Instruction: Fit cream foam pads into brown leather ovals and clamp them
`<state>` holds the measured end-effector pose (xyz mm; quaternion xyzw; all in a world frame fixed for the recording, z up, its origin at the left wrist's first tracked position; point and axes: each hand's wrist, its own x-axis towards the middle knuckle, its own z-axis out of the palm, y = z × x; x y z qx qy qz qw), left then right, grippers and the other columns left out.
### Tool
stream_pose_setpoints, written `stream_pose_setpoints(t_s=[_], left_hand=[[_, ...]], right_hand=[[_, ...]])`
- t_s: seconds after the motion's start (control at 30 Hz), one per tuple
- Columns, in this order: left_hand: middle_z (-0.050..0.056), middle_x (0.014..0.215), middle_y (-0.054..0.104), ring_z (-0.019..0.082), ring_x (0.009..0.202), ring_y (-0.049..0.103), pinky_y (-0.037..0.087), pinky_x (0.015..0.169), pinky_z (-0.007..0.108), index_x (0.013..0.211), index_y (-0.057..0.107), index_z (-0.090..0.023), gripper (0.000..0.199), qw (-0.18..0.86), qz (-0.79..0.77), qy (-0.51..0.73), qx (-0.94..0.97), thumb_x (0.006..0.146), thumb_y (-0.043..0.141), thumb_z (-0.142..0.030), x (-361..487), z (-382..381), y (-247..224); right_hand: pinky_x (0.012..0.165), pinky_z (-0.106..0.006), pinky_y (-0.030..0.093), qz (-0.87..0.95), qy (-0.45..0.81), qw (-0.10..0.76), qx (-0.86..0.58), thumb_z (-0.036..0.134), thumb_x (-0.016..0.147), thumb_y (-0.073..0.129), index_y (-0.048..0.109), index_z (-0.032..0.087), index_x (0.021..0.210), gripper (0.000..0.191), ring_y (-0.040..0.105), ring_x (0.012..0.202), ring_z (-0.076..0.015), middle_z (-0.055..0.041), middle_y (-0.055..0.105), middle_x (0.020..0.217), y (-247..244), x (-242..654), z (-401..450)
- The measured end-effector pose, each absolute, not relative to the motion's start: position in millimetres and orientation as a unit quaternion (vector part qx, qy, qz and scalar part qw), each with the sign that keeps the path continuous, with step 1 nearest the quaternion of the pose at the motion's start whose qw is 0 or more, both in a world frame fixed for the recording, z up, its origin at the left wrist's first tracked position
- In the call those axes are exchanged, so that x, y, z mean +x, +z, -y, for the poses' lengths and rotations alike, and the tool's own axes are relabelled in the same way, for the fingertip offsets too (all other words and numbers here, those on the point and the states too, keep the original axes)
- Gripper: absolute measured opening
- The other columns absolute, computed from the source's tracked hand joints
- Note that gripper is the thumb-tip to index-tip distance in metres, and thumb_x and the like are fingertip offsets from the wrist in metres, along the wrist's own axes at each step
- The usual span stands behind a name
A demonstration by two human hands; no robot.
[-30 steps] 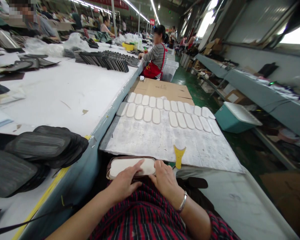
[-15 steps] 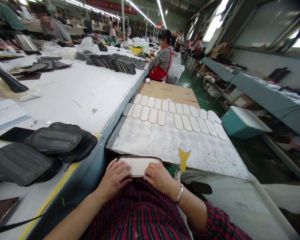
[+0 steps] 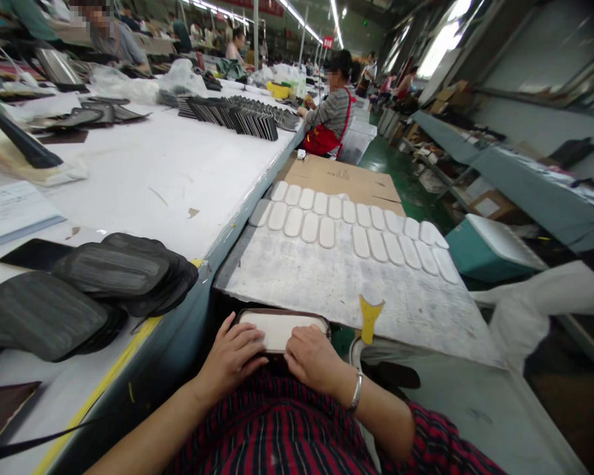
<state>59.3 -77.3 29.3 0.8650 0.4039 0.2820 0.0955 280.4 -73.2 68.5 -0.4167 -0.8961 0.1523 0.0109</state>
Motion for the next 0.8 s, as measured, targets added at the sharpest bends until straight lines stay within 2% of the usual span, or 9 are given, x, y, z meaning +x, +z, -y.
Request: stream_pose_setpoints(t_s=[0.13,0.23,0.33,0.43,0.5,0.57,0.63,0.7,0.8], left_hand=[[-0.001,0.094,0.067,0.019,0.099,0.053,0.020,0.105,0.053,0.085,0.064,-0.026,0.008,0.111,-0.424,0.278,0.854,0.081,0.057,-0.025,63,78,32],[0.001,0.094,0.065,0.020,0.098,0.053,0.021,0.103,0.055,0.080,0.061,-0.024,0.011,0.130,-0.459,0.245,0.844,0.083,0.051,-0.023,70,78,37],[0.003,0.093,0.063,0.021,0.096,0.053,0.025,0.102,0.055,0.083,0.058,-0.022,0.009,0.154,-0.497,0.210,0.828,0.081,0.050,-0.021,74,76,43],[0.009,0.110,0.057,0.024,0.107,0.050,0.028,0.103,0.052,0.113,0.049,-0.019,0.036,0.152,-0.541,0.251,0.788,0.078,0.055,-0.023,65,74,45],[0.014,0.132,0.041,0.027,0.123,0.038,0.028,0.105,0.050,0.131,0.033,-0.018,0.063,0.158,-0.563,0.291,0.757,0.075,0.060,-0.030,51,73,43],[0.015,0.144,0.025,0.029,0.132,0.025,0.026,0.107,0.049,0.138,0.020,-0.020,0.084,0.217,-0.566,0.299,0.737,0.070,0.066,-0.037,36,74,37],[0.015,0.146,0.023,0.029,0.133,0.025,0.025,0.107,0.048,0.140,0.011,-0.020,0.093,0.326,-0.553,0.290,0.710,0.068,0.068,-0.040,28,76,26],[0.015,0.144,0.029,0.027,0.130,0.031,0.027,0.107,0.046,0.141,0.010,-0.019,0.088,0.427,-0.540,0.295,0.663,0.074,0.063,-0.039,27,79,16],[0.014,0.142,0.034,0.025,0.129,0.035,0.029,0.106,0.043,0.140,0.016,-0.017,0.076,0.488,-0.535,0.337,0.602,0.079,0.057,-0.037,34,81,6]], right_hand=[[0.070,-0.031,0.034,0.851,0.188,-0.015,-0.490,0.026,0.085,0.047,0.055,0.016,0.078,0.015,0.051,0.080,-0.0175,-0.0060,0.057,0.084,72,273,71],[0.071,-0.032,0.037,0.829,0.177,-0.039,-0.529,0.027,0.083,0.050,0.055,0.015,0.086,0.013,0.054,0.081,-0.0203,-0.0086,0.059,0.089,80,264,67],[0.073,-0.033,0.039,0.806,0.154,-0.044,-0.570,0.030,0.078,0.060,0.051,0.012,0.099,0.030,0.057,0.085,-0.0238,-0.0114,0.059,0.094,88,260,63],[0.069,-0.030,0.041,0.799,0.165,-0.072,-0.574,0.036,0.075,0.062,0.050,0.013,0.101,0.037,0.060,0.083,-0.0235,-0.0106,0.062,0.094,90,262,60],[0.065,-0.028,0.041,0.799,0.176,-0.094,-0.567,0.038,0.077,0.060,0.053,0.015,0.097,0.031,0.061,0.080,-0.0225,-0.0084,0.064,0.088,88,264,59],[0.062,-0.027,0.039,0.803,0.178,-0.109,-0.558,0.041,0.077,0.059,0.057,0.017,0.089,0.026,0.062,0.079,-0.0224,-0.0071,0.066,0.082,85,264,57],[0.061,-0.027,0.039,0.810,0.177,-0.112,-0.548,0.044,0.077,0.058,0.060,0.019,0.083,0.026,0.062,0.077,-0.0225,-0.0068,0.066,0.078,84,261,54],[0.060,-0.027,0.039,0.817,0.178,-0.104,-0.538,0.047,0.075,0.059,0.062,0.019,0.079,0.029,0.062,0.075,-0.0224,-0.0066,0.067,0.077,83,254,48],[0.059,-0.027,0.039,0.831,0.194,-0.097,-0.513,0.050,0.073,0.060,0.065,0.019,0.077,0.032,0.062,0.074,-0.0222,-0.0070,0.067,0.077,84,240,38]])
